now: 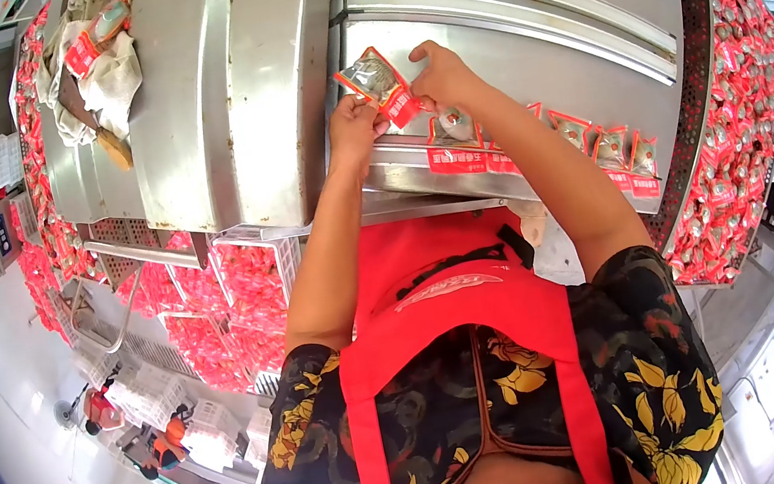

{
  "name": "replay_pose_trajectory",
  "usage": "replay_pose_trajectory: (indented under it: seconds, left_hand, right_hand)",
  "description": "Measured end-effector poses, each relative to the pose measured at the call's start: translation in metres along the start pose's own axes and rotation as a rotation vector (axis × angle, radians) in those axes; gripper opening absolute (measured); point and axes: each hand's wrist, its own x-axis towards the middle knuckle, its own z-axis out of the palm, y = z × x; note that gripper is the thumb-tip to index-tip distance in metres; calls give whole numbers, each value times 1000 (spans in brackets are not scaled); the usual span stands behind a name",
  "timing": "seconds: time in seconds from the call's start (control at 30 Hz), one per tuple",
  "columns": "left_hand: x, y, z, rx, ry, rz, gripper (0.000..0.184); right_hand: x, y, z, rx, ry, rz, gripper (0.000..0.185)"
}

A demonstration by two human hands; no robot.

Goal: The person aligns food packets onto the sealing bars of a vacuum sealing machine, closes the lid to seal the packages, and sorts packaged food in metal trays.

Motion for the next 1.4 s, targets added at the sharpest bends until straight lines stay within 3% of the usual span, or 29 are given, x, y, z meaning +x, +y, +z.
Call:
replay_pose_trajectory:
  seconds: [0.1, 0.13, 0.17, 0.2, 0.3, 0.37, 0.5, 0.67, 0.77, 0.83, 0.87, 0.93, 0.97, 1.03, 1.1, 1.13, 1.2, 1.4]
  left_hand:
    - [4, -6, -8, 52, 12, 60, 11]
    - [4, -9, -9, 48, 15, 57, 11]
    - [3, -9, -10, 366, 112, 268, 13]
    - [1, -10, -10, 686, 210, 476, 15]
    - [-14, 3, 5, 742, 327, 518, 18]
    - [-15, 9, 8, 768, 317, 470, 23]
    - [-14, 13, 11, 908, 321, 464, 27]
    - [-14, 12, 1, 1060, 223, 490, 25]
    - [-23, 23, 3, 1174, 123, 393, 25]
    - [-30, 31, 8, 1313, 116, 252, 25]
    - [-36, 28, 6, 1315, 117, 253, 25]
    - [-60, 18, -1, 1291, 244, 629, 26]
    - [-75, 18, -2, 1296, 248, 627, 26]
    - [-113, 19, -5, 1084, 141, 759, 30]
    - [-138, 8, -15, 1006, 30, 812, 30]
    - [-148, 1, -21, 1009, 36, 813, 30]
    - [-161, -9, -34, 977, -72, 602, 27]
    - [-169, -14, -55, 895, -51, 578, 25]
  right_hand:
    - [9, 5, -1, 124, -19, 17, 50]
    - [16, 19, 0, -83, 125, -185, 47]
    - [13, 16, 1, -290, 267, -388, 43]
    - [9, 14, 2, -292, 261, -385, 43]
    - [-9, 9, 12, -258, 188, -190, 41]
    - [-11, 17, 30, -410, 286, -331, 35]
    - [-38, 5, 55, -482, 267, -313, 27]
    - [-39, 35, 60, -409, 283, -362, 42]
    - [-53, 33, 49, -319, 182, -273, 39]
    - [-60, 32, 46, -469, 149, -363, 37]
    - [-72, 25, 47, -467, 149, -364, 37]
    - [-96, 10, 50, -597, 261, -518, 36]
    - [-93, 12, 53, -592, 258, -521, 36]
    - [-87, 25, 63, -598, 171, -830, 35]
    - [-75, 39, 75, -629, 195, -902, 27]
    - [-70, 42, 79, -669, 218, -972, 21]
    - [-68, 36, 83, -654, 227, -995, 20]
    - [-68, 32, 94, -662, 185, -1042, 21]
